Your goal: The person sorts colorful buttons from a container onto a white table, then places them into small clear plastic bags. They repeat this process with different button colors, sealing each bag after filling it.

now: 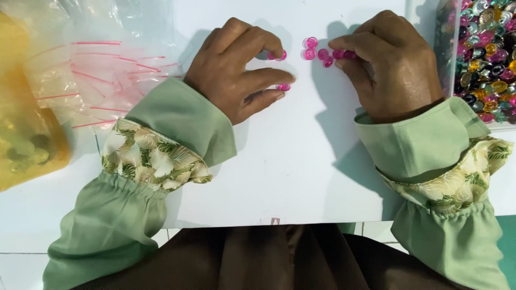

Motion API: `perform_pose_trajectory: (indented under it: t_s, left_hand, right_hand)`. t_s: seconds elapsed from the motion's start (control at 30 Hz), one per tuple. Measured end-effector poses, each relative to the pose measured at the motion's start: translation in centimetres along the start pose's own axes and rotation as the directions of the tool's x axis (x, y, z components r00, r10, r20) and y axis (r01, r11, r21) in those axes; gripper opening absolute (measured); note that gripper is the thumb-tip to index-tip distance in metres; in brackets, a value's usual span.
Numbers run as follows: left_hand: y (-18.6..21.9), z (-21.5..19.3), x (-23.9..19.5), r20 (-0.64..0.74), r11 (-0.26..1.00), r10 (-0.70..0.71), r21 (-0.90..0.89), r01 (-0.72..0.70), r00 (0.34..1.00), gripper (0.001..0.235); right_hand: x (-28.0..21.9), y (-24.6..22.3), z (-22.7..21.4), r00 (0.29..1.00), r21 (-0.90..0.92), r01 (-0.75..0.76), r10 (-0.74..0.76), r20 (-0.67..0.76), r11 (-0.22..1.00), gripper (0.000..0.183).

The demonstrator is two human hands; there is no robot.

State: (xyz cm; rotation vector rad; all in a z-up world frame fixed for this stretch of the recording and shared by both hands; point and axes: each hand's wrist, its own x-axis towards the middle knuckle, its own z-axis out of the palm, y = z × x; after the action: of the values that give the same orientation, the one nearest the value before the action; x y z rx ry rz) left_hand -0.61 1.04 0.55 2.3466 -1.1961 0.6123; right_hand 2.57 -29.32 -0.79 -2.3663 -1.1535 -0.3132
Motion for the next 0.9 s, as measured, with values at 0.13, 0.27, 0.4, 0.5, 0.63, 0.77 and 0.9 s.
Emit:
perform_pose_trajectory:
  t_s: [0.13,0.27,0.4,0.5,0.63,0.77,0.9]
  left_hand:
    - [-0.2,0.1,-0.1,0.008,0.998,-0.053,0.039,0.052,0.999,0.027]
    - [-0.8,0.9,-0.5,-0.033,0.994,-0.1,-0.051,0.099,0.994,0.034]
    - [-1.0,2.3,-1.1,-0.029,0.984,-0.172,-0.054,0.17,0.985,0.046]
    - [-1.4,2.3,-0.9,-0.094,0.989,-0.076,-0.135,0.063,0.993,0.046]
    - [-1.3,2.5,-0.9,-0.076,0.983,-0.049,-0.182,0.034,0.996,0.05]
    - [-0.8,2.7,-0.8,-0.106,0.986,-0.071,-0.16,0.053,0.992,0.048]
    - [-0.1,2.6,-0.9,-0.089,0.968,-0.183,-0.192,0.163,0.979,0.042]
  right_hand:
    - [0.0,0.0,-0.1,1.0,0.006,-0.005,0.005,0.002,1.0,0.022]
    - [0.7,-0.6,-0.6,0.995,-0.054,0.097,-0.098,-0.031,0.994,0.019]
    - [1.3,-1.5,-1.0,0.992,-0.078,0.121,-0.124,-0.03,0.99,0.013]
    - [1.4,-1.7,-0.7,0.992,-0.069,0.122,-0.125,-0.029,0.99,0.017]
    - [1.4,-1.3,-0.4,0.985,-0.125,0.165,-0.17,-0.029,0.978,0.015]
    - [0.9,-0.5,0.0,0.97,-0.197,0.234,-0.243,-0.019,0.952,0.019]
    - [0.8,-0.4,0.1,0.96,-0.237,0.262,-0.277,-0.032,0.936,0.015]
